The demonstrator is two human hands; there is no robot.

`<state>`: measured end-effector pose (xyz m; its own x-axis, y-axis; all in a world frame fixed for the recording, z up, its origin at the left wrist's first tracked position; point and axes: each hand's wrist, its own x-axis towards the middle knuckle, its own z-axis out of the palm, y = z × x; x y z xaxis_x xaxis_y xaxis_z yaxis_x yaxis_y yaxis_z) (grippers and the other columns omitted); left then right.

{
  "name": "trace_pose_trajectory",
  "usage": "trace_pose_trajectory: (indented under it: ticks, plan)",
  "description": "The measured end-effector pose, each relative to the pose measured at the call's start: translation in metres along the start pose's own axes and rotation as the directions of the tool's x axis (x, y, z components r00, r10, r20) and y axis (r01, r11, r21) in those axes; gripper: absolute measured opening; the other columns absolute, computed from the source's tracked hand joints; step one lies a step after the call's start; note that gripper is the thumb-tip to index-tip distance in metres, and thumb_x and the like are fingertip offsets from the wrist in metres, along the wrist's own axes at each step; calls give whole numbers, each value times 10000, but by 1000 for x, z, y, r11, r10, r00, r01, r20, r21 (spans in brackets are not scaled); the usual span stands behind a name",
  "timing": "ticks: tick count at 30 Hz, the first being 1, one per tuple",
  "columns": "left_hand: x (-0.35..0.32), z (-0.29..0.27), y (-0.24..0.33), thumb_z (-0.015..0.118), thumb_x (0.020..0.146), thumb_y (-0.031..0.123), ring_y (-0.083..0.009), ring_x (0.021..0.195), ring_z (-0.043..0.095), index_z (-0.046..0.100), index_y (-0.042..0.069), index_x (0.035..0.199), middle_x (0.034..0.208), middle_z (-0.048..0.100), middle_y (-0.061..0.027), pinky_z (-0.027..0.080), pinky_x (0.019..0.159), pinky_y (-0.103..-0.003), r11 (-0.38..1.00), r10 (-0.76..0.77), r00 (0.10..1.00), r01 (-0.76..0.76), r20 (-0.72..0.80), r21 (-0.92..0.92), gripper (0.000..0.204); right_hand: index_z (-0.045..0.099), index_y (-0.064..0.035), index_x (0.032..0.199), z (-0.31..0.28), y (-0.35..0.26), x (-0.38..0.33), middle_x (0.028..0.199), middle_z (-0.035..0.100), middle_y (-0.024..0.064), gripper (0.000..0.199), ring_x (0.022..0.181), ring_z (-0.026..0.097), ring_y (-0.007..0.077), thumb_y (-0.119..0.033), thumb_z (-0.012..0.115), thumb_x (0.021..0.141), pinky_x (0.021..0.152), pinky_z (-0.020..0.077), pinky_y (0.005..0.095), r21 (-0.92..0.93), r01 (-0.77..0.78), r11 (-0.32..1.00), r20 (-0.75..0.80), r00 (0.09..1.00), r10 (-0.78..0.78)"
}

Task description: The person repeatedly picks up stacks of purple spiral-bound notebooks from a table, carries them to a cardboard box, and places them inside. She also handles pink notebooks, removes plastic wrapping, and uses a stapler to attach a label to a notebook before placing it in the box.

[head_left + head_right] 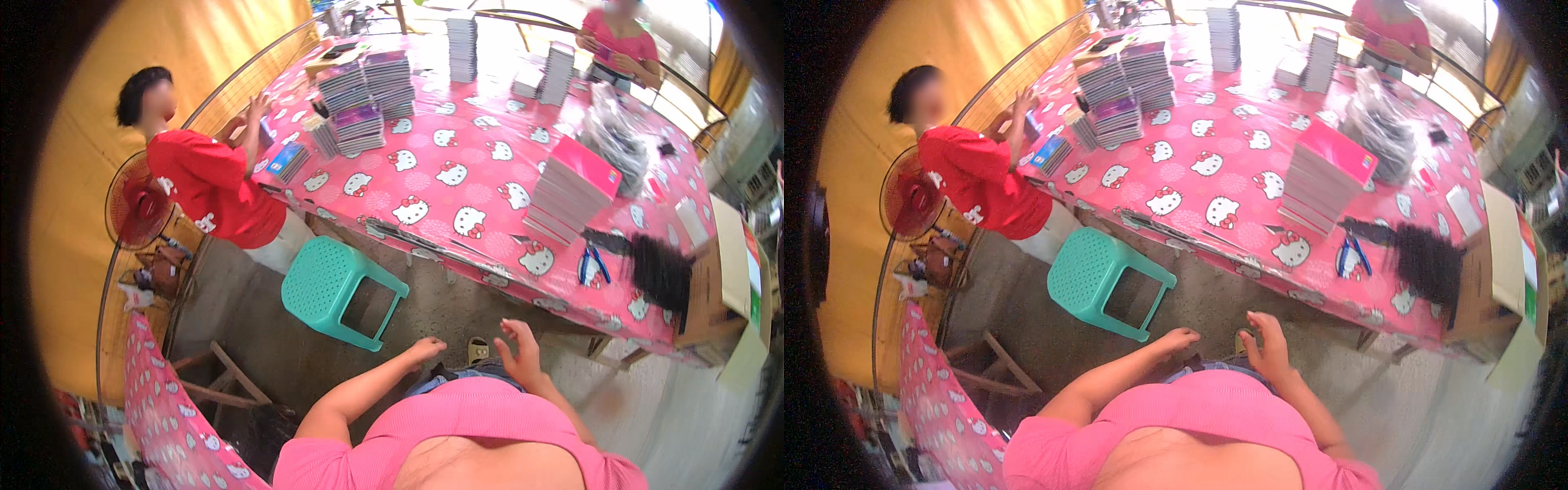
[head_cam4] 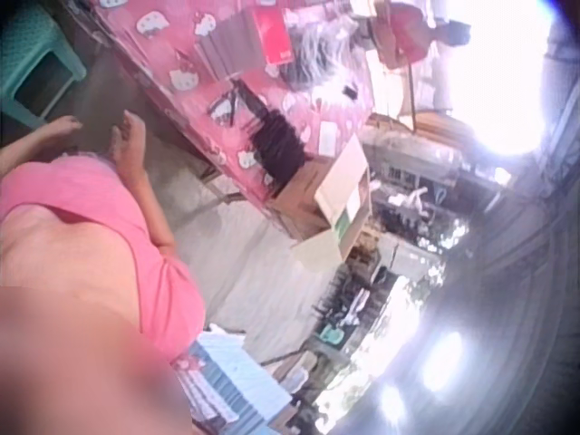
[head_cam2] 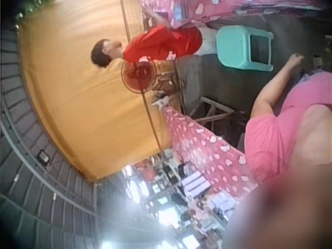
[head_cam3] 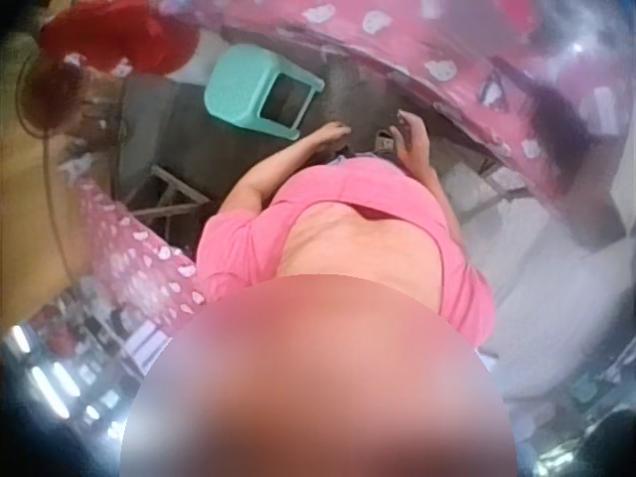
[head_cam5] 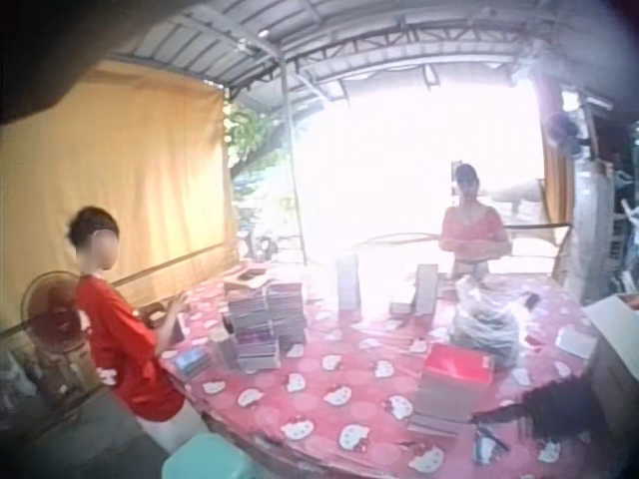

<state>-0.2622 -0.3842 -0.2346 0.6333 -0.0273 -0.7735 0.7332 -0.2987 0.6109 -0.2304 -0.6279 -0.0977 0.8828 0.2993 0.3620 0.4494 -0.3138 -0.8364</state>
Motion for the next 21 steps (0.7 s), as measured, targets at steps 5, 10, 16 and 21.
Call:
trace_pose_trajectory:
  ticks: [5, 10, 16, 21]
  plan:
    - [5, -31, 31, 556, 834, 338, -197, 938, 551, 592, 29, 1083, 1033, 603, -87, 432, 776, -332, 984, 45, 994, -62, -102, -165, 399, 517, -20, 1127, -3, 25, 118, 1002, 571, 132, 365, 875, 563, 248, -61, 639, 786, 757, 450, 336, 27, 119, 992, 156, 980, -122]
    - [-12, -100, 81, 644, 821, 380, -90, 796, 542, 570, 65, 1073, 916, 605, -9, 380, 585, -218, 841, 137, 938, -280, -318, -464, 410, 476, -11, 1177, 16, 36, 203, 984, 584, 127, 424, 850, 563, 222, -80, 643, 794, 755, 448, 320, 85, 188, 979, 177, 964, -200]
    - [9, -241, 154, 790, 682, 119, -207, 1052, 490, 203, 53, 1369, 1208, 434, -134, 458, 864, -337, 606, 243, 554, -728, -796, -321, 905, 407, -25, 1263, 81, 71, 247, 1016, 584, 99, 551, 856, 536, 162, -47, 662, 776, 734, 439, 286, 217, -100, 971, 157, 985, 66]
    - [52, -391, 228, 822, 633, 232, -332, 1187, 395, 170, 59, 1397, 1332, 320, -221, 383, 963, -439, 629, 575, 37, -659, -817, 413, 1020, 407, -37, 1265, 134, 74, 305, 1030, 569, 70, 545, 852, 534, 119, -46, 662, 782, 685, 431, 247, 158, -92, 983, 144, 987, 70]
